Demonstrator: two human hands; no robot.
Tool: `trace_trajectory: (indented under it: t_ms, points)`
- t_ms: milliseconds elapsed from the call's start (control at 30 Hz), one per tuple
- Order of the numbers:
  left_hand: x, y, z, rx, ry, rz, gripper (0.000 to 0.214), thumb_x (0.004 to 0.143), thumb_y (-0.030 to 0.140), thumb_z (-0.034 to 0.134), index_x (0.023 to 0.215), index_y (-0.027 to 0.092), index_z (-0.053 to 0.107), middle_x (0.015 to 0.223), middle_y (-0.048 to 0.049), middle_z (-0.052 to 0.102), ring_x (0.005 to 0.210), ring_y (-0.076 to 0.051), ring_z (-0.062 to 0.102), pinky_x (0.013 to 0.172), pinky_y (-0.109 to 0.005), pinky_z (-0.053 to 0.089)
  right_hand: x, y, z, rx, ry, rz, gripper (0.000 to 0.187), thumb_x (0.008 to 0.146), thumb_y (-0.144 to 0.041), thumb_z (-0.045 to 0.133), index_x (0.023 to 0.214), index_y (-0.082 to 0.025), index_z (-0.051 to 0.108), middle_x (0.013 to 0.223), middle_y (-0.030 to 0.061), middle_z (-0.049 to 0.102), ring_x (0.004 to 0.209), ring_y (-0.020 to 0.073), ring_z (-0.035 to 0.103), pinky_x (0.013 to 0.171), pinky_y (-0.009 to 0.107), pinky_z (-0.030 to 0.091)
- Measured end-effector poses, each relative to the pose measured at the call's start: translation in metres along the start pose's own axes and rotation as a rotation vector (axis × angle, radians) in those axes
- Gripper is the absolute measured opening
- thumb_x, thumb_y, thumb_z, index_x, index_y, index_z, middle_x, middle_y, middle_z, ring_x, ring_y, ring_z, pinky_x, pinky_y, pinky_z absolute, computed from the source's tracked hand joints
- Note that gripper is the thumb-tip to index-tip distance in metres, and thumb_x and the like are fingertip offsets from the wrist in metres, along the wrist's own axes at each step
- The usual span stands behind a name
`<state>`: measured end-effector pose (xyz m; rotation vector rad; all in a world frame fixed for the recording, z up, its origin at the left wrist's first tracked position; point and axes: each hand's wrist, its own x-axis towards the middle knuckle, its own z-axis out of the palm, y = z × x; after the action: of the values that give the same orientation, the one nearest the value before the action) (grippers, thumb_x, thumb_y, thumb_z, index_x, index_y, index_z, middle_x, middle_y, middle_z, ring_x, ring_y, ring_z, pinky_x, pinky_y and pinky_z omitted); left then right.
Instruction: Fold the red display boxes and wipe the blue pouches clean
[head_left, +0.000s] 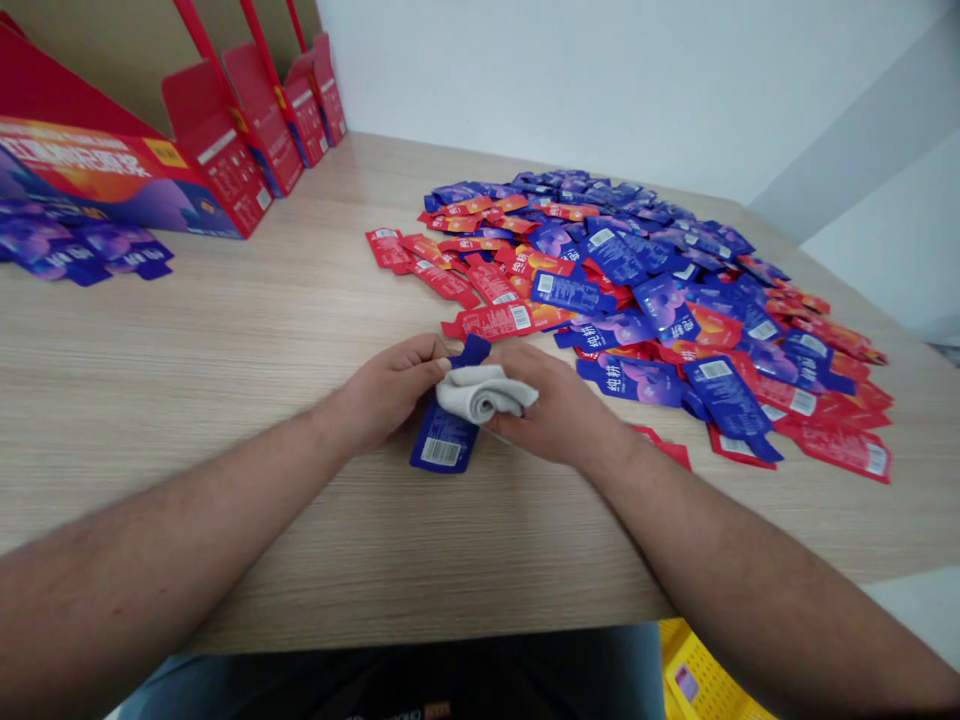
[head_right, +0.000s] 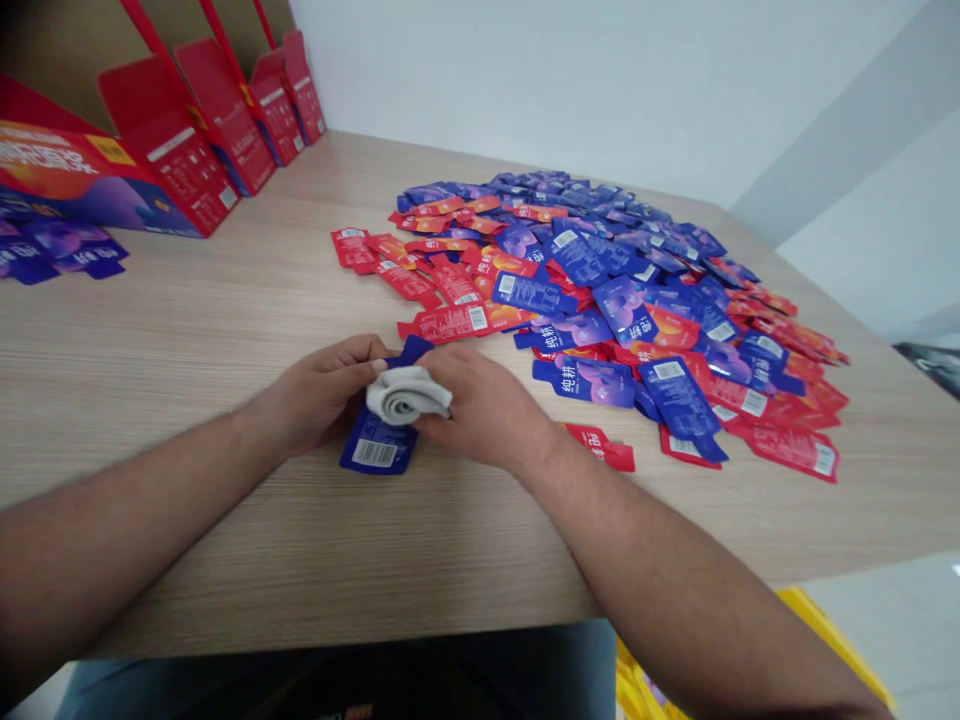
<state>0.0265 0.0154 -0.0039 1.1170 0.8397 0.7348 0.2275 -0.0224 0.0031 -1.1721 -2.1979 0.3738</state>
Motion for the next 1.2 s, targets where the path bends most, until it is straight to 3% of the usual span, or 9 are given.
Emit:
trace_trajectory:
  t_ms: [67, 200, 367, 500, 633, 800, 933, 1067, 1200]
  points:
    - [-0.0001, -0.0002, -0.0007, 0.027, -0.009, 0.007, 0.017, 0.083, 0.022, 0.059, 0.071, 0.018, 0.049, 0.059, 0.0045, 0.046, 0.05, -0.008, 0.039, 0.049, -0.02, 0.031, 0.001, 0.0026, 0.0004, 0.011, -0.013, 0.01, 0.019, 0.082, -0.024, 0.072, 0.097, -0.021, 0.062, 0.093, 0.0036, 0.065, 0.087, 0.0208, 0.061, 0.074, 0.032, 0.047]
    - [0.0001, -0.0021, -0.0025, 0.027, -0.025, -0.003, 0.015, 0.084, 0.023, 0.058, 0.073, 0.019, 0.049, 0.059, 0.0049, 0.045, 0.051, -0.009, 0.039, 0.05, -0.021, 0.031, 0.003, 0.0077, -0.0003, -0.06, 0.172, 0.151, 0.02, 0.089, -0.038, 0.068, 0.098, -0.021, 0.064, 0.091, 0.0043, 0.067, 0.084, 0.0224, 0.062, 0.072, 0.033, 0.046]
    - [-0.0003, -0.004, -0.004, 0.107, -0.065, 0.061, 0.019, 0.082, 0.028, 0.063, 0.07, 0.018, 0.051, 0.063, 0.0034, 0.046, 0.057, -0.01, 0.039, 0.055, -0.022, 0.032, 0.0036, 0.007, -0.0025, -0.007, 0.076, 0.168, 0.025, 0.086, -0.042, 0.071, 0.096, -0.021, 0.065, 0.09, 0.0035, 0.069, 0.08, 0.0213, 0.063, 0.069, 0.033, 0.046]
    - [0.0004, -0.0053, -0.0062, 0.119, -0.094, 0.082, 0.017, 0.084, 0.028, 0.06, 0.073, 0.019, 0.052, 0.067, 0.0026, 0.049, 0.06, -0.011, 0.041, 0.058, -0.023, 0.035, 0.0049, 0.0074, -0.0043, -0.022, 0.138, 0.255, 0.023, 0.089, -0.042, 0.065, 0.102, -0.022, 0.066, 0.095, 0.0038, 0.07, 0.085, 0.0225, 0.063, 0.073, 0.034, 0.047]
    - [0.0013, -0.0069, -0.0078, 0.161, -0.116, 0.091, 0.02, 0.084, 0.029, 0.062, 0.072, 0.019, 0.05, 0.067, 0.0031, 0.047, 0.061, -0.011, 0.04, 0.059, -0.023, 0.034, 0.0039, 0.0053, -0.0035, -0.04, 0.1, 0.173, 0.023, 0.087, -0.04, 0.069, 0.098, -0.021, 0.066, 0.092, 0.0047, 0.068, 0.085, 0.0229, 0.062, 0.073, 0.034, 0.046]
    - [0.0005, -0.0057, -0.006, 0.133, -0.08, 0.072, 0.016, 0.085, 0.027, 0.059, 0.073, 0.019, 0.052, 0.065, 0.0033, 0.046, 0.058, -0.011, 0.039, 0.056, -0.023, 0.033, 0.0025, 0.0022, -0.0014, -0.032, 0.133, 0.217, 0.024, 0.089, -0.043, 0.066, 0.1, -0.022, 0.065, 0.092, 0.0037, 0.069, 0.084, 0.0221, 0.063, 0.071, 0.034, 0.046]
    - [0.0003, -0.0044, -0.005, 0.124, -0.089, 0.077, 0.018, 0.082, 0.027, 0.064, 0.071, 0.018, 0.053, 0.066, 0.0024, 0.049, 0.059, -0.011, 0.04, 0.056, -0.023, 0.033, 0.0015, 0.001, -0.0008, -0.011, 0.077, 0.146, 0.023, 0.085, -0.039, 0.071, 0.096, -0.02, 0.064, 0.091, 0.0042, 0.068, 0.084, 0.0217, 0.063, 0.072, 0.033, 0.047]
    - [0.0003, -0.0047, -0.0048, 0.083, -0.061, 0.062, 0.018, 0.082, 0.026, 0.063, 0.07, 0.019, 0.052, 0.063, 0.0031, 0.047, 0.056, -0.011, 0.038, 0.054, -0.023, 0.033, 0.0018, 0.0018, -0.0017, -0.03, 0.136, 0.208, 0.024, 0.088, -0.042, 0.068, 0.1, -0.021, 0.064, 0.093, 0.0043, 0.069, 0.085, 0.0221, 0.063, 0.073, 0.034, 0.047]
    - [0.0003, -0.0043, -0.0025, 0.039, -0.066, 0.049, 0.015, 0.079, 0.026, 0.066, 0.072, 0.018, 0.056, 0.07, 0.0005, 0.055, 0.061, -0.011, 0.046, 0.057, -0.022, 0.038, 0.0007, -0.0002, -0.0007, 0.03, 0.035, 0.072, 0.018, 0.085, -0.034, 0.071, 0.094, -0.021, 0.063, 0.091, 0.0031, 0.067, 0.083, 0.0199, 0.062, 0.072, 0.032, 0.047]
